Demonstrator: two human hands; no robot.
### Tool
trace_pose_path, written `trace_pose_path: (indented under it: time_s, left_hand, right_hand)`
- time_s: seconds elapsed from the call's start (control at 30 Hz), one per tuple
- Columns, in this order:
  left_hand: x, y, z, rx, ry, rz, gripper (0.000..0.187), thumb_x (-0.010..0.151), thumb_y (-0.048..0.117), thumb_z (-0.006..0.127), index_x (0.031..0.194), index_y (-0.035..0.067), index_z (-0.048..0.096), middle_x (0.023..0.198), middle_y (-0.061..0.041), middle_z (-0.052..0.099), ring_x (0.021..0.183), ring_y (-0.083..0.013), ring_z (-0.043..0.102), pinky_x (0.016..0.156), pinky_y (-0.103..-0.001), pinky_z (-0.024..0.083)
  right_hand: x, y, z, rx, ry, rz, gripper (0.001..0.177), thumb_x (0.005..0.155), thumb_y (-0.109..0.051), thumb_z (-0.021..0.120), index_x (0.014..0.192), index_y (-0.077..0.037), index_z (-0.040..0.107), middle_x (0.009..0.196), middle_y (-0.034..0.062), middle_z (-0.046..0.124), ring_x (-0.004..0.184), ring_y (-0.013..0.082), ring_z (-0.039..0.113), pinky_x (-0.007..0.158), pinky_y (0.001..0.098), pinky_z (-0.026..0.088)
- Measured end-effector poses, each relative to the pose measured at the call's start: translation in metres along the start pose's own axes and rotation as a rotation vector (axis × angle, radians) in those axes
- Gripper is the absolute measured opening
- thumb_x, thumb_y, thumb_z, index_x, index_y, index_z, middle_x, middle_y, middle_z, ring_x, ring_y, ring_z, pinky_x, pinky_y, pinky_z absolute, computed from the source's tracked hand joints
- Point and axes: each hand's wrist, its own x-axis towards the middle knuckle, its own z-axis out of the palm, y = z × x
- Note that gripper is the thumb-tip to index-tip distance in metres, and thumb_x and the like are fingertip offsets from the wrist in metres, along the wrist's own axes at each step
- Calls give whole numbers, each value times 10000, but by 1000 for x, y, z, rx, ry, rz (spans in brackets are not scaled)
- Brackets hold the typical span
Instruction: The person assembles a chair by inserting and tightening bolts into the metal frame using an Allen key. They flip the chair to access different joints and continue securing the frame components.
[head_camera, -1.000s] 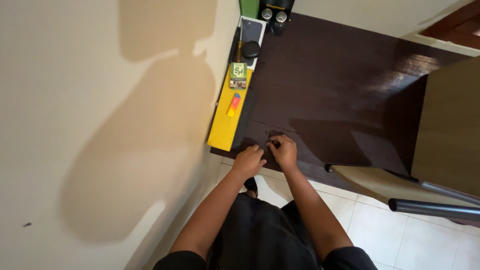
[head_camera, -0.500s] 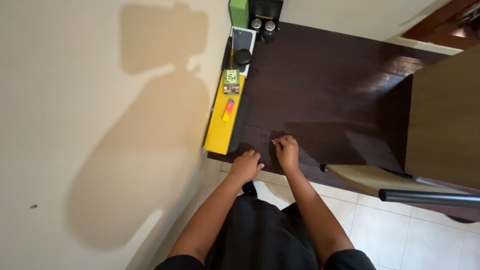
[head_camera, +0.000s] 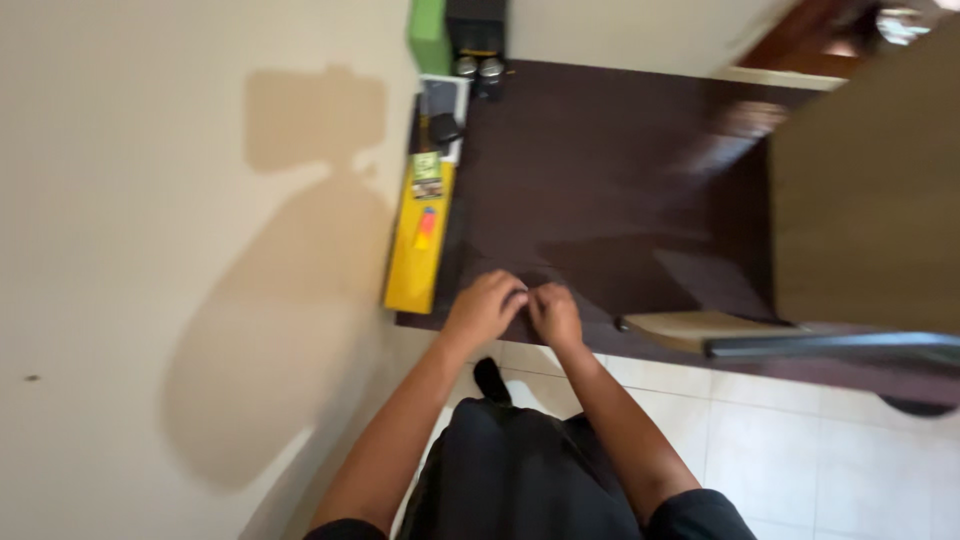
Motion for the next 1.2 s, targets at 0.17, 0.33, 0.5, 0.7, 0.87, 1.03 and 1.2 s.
trace_pose_path:
  time_s: [0.17, 0.33, 0.5, 0.7, 0.87, 1.03, 1.2]
  left_hand:
    - [43, 121, -44, -193, 91, 274, 243, 993, 267, 652, 1142, 82, 702, 1152, -85, 725, 1100, -320, 691, 909, -412, 557]
    - [56, 261, -28, -268, 8, 659, 301, 962, 295, 712, 1171, 82, 677, 1196, -89, 703, 1135, -318, 670, 950, -413, 554]
    - [65, 364, 42, -62, -101, 916, 342, 860, 299, 775, 1090, 75, 658, 1236, -111, 650, 1209, -313, 604, 984, -436, 495]
    - [113, 452, 157, 84, 28, 933, 452, 787, 294, 802, 1121, 39, 637, 1274, -155, 605, 1273, -342, 555, 1056, -456, 451]
    - [165, 501, 220, 306, -28, 823, 544, 738, 372, 811, 1116, 16, 649, 1171, -181, 658, 1145, -344, 618, 984, -468, 490]
    - [188, 509, 251, 651, -513, 497, 337, 922, 424, 709, 926, 87, 705, 885, -134, 740, 863, -333, 723, 747, -460, 575]
    - [184, 509, 275, 510, -322, 535, 304, 846, 384, 737, 827, 84, 689, 776, -134, 731, 754, -349, 721, 660, -479, 575]
  right_hand:
    - [-56, 9, -89, 174, -239, 19, 77, 849, -105, 782, 851, -32, 758, 794, 144, 713, 698, 297, 670, 627, 394, 529]
    - [-111, 94, -186, 189, -40, 392, 80, 871, -87, 752, 861, -8, 755, 708, 115, 708, 579, 145, 585, 531, 330, 475]
    - [-146, 204, -287, 599, 460, 591, 243, 1026, -201, 674, 948, 27, 706, 844, 53, 687, 739, 100, 590, 632, 275, 486]
    - [-157, 300, -379, 1003, 484, 1130, 235, 999, -263, 645, 1078, -47, 689, 918, 63, 716, 736, 157, 637, 642, 301, 537]
    - [-162, 334, -408, 1281, 428, 1291, 353, 990, -279, 648, 1248, -49, 581, 1162, 145, 712, 976, 259, 671, 781, 342, 563]
    - [-153, 355, -404, 1443, 393, 1277, 463, 986, -279, 637, 1341, -5, 521, 1362, 202, 638, 1207, 316, 625, 957, 397, 553]
    - [-147, 361, -387, 1532, 398, 1293, 459, 1005, -251, 607, 1367, 4, 486, 1421, 235, 572, 1269, 374, 594, 1029, 440, 541]
